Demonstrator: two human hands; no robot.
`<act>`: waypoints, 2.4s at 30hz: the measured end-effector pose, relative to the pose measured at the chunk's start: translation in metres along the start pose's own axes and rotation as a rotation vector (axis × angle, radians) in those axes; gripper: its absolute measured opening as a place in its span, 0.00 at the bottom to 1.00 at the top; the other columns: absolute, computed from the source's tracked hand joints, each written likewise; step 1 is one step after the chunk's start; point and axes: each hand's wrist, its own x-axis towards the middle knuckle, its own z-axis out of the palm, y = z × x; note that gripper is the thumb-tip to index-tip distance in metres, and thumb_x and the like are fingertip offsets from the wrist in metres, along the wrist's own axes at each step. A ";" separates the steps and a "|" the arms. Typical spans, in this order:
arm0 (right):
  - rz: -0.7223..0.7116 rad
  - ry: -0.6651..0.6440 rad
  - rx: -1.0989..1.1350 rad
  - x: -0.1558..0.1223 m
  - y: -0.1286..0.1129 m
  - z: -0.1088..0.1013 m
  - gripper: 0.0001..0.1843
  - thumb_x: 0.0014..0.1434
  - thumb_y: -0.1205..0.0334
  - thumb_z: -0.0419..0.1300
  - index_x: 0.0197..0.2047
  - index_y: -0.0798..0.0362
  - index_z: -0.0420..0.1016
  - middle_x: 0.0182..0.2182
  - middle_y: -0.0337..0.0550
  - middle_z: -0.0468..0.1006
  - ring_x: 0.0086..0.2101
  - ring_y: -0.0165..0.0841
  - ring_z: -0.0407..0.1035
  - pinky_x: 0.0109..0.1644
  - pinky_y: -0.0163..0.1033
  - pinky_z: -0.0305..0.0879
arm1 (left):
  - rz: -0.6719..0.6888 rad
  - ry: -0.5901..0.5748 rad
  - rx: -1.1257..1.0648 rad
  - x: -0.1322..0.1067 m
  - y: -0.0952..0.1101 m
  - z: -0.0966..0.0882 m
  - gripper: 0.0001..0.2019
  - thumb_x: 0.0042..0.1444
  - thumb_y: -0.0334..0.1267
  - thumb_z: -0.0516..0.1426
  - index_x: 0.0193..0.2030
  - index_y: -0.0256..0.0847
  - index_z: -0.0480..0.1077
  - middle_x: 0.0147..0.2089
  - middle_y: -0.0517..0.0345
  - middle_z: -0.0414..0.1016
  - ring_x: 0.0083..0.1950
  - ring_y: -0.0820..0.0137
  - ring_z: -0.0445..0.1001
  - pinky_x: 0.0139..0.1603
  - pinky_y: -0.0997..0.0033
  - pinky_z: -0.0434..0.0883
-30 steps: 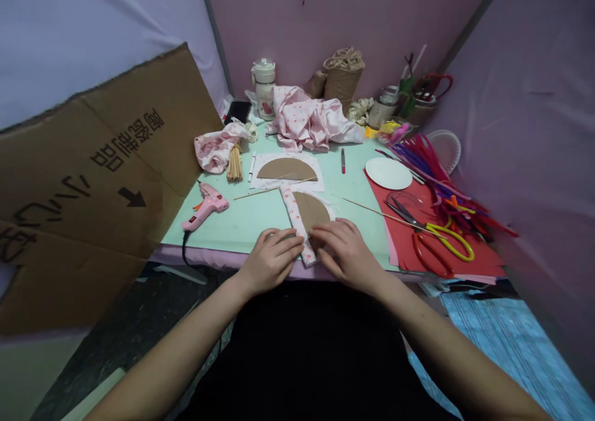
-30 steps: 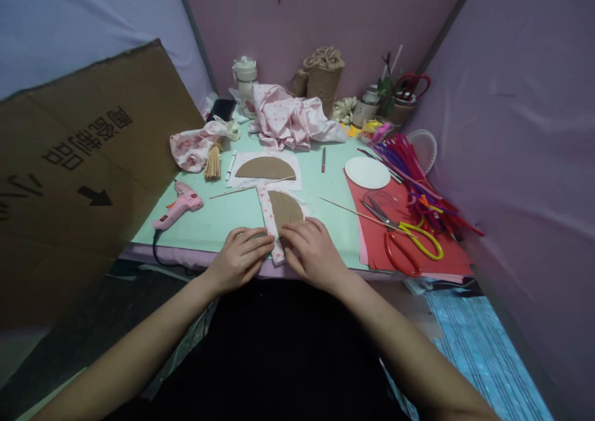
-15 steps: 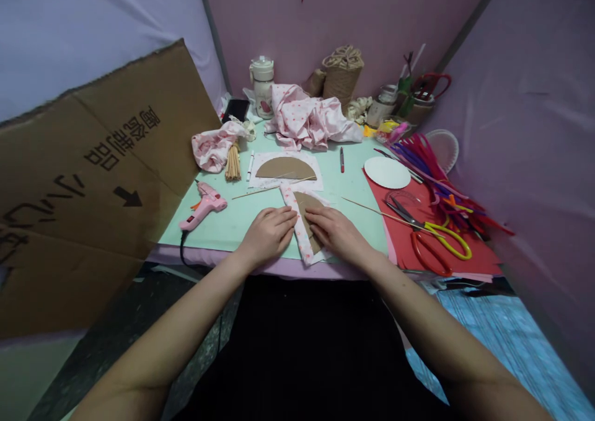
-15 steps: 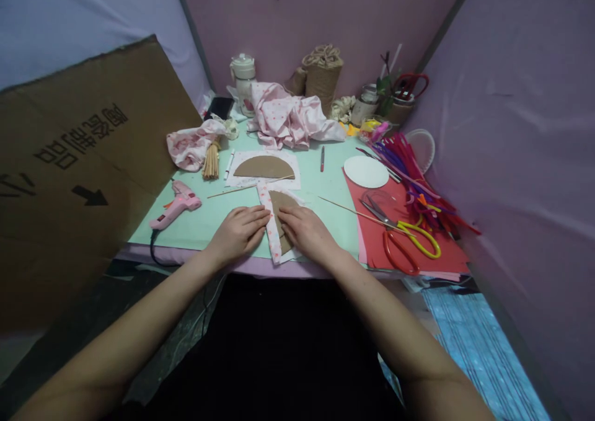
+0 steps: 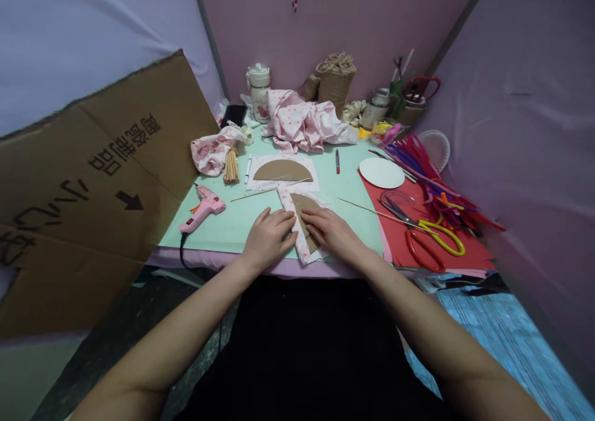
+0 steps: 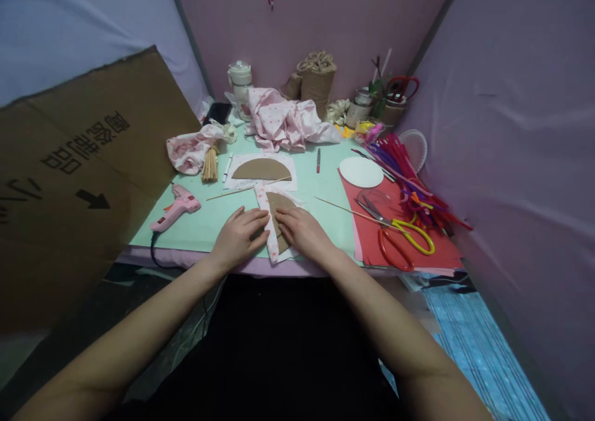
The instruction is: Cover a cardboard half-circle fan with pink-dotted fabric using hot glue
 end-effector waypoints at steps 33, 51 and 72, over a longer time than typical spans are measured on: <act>0.174 0.075 0.089 -0.044 0.020 -0.047 0.05 0.65 0.64 0.53 0.39 0.49 0.70 0.33 0.44 0.77 0.36 0.37 0.71 0.42 0.44 0.67 | 0.370 0.002 0.114 -0.031 0.023 -0.003 0.12 0.63 0.45 0.59 0.46 0.39 0.72 0.48 0.50 0.80 0.54 0.61 0.75 0.62 0.55 0.59; -0.178 0.043 -0.211 -0.057 -0.032 -0.012 0.05 0.65 0.66 0.57 0.41 0.49 0.75 0.38 0.43 0.78 0.40 0.35 0.67 0.53 0.47 0.55 | 0.403 0.016 0.171 -0.032 0.024 -0.002 0.15 0.65 0.49 0.56 0.47 0.40 0.73 0.46 0.51 0.80 0.53 0.63 0.74 0.61 0.56 0.57; -0.207 0.150 -0.288 -0.061 -0.042 -0.006 0.10 0.65 0.68 0.57 0.47 0.48 0.76 0.37 0.43 0.80 0.40 0.35 0.68 0.49 0.46 0.54 | 0.271 -0.128 0.051 -0.034 0.021 -0.006 0.12 0.62 0.43 0.60 0.51 0.45 0.74 0.51 0.50 0.77 0.56 0.60 0.70 0.62 0.49 0.51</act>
